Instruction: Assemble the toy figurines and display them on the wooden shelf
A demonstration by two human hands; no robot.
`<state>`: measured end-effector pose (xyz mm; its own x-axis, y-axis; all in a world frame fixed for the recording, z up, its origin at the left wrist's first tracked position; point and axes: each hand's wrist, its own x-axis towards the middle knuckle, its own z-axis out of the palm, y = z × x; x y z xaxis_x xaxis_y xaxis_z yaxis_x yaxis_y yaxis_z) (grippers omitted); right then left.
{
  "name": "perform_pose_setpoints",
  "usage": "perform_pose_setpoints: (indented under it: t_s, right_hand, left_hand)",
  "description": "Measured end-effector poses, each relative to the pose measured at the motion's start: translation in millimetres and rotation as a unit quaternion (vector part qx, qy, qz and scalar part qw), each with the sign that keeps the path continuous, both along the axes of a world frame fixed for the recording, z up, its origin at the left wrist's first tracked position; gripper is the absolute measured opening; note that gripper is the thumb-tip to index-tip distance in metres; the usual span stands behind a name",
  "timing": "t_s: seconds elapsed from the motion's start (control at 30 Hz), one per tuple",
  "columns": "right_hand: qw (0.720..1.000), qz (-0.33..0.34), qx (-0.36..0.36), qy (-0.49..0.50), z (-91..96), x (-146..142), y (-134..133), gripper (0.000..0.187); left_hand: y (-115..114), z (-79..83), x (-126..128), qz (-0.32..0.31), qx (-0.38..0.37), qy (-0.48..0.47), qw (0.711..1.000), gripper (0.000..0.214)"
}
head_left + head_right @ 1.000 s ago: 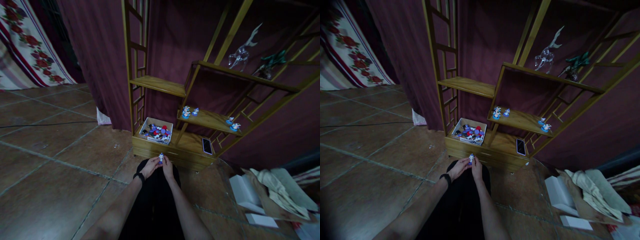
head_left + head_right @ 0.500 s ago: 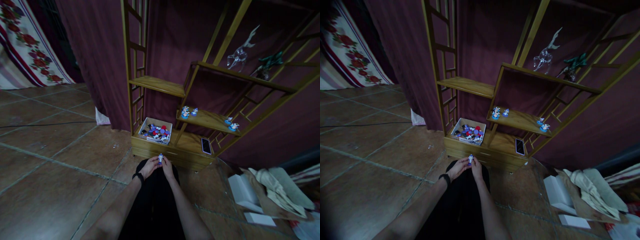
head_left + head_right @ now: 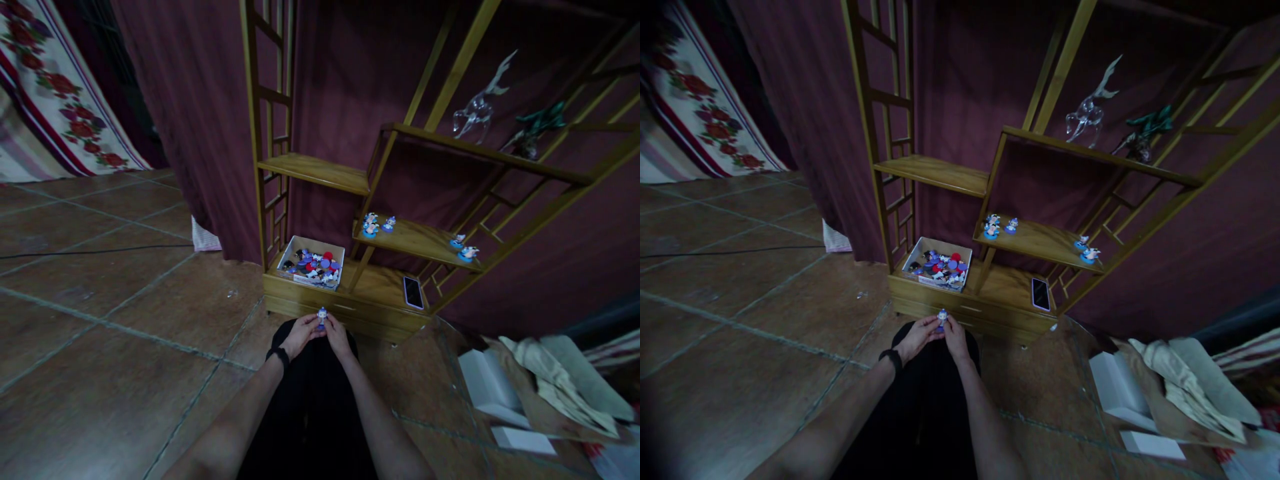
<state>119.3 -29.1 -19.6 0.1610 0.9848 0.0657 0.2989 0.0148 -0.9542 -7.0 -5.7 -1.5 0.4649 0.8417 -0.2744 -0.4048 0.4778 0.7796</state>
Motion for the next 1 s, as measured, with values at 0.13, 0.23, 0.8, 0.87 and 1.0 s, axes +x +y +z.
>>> perform_pose_setpoints:
  t_s: [0.13, 0.23, 0.8, 0.87, 1.0]
  right_hand:
    - [0.998, 0.034, -0.002, -0.051, 2.4, 7, 1, 0.031]
    - [0.994, 0.054, 0.002, -0.099, 5.8, 10, 1, 0.030]
    - [0.988, 0.045, -0.018, -0.147, 2.5, 2, -8, 0.036]
    - [0.988, 0.046, -0.020, -0.147, 3.6, 2, -9, 0.038]
    - [0.988, 0.043, -0.029, -0.143, 5.6, 2, -10, 0.040]
  left_hand:
    - [3, -3.8, 1, -0.011, 0.005, 0.036, 0.999, 0.024]
    - [5, -7.4, 2, -0.023, 0.012, 0.044, 0.999, 0.023]
    - [0, 1.4, -2, -0.040, 0.001, -0.010, 0.999, 0.026]
    - [-1, 2.9, -3, -0.044, -0.003, -0.017, 0.999, 0.028]
    - [-2, 5.6, -3, -0.044, -0.012, -0.013, 0.999, 0.030]
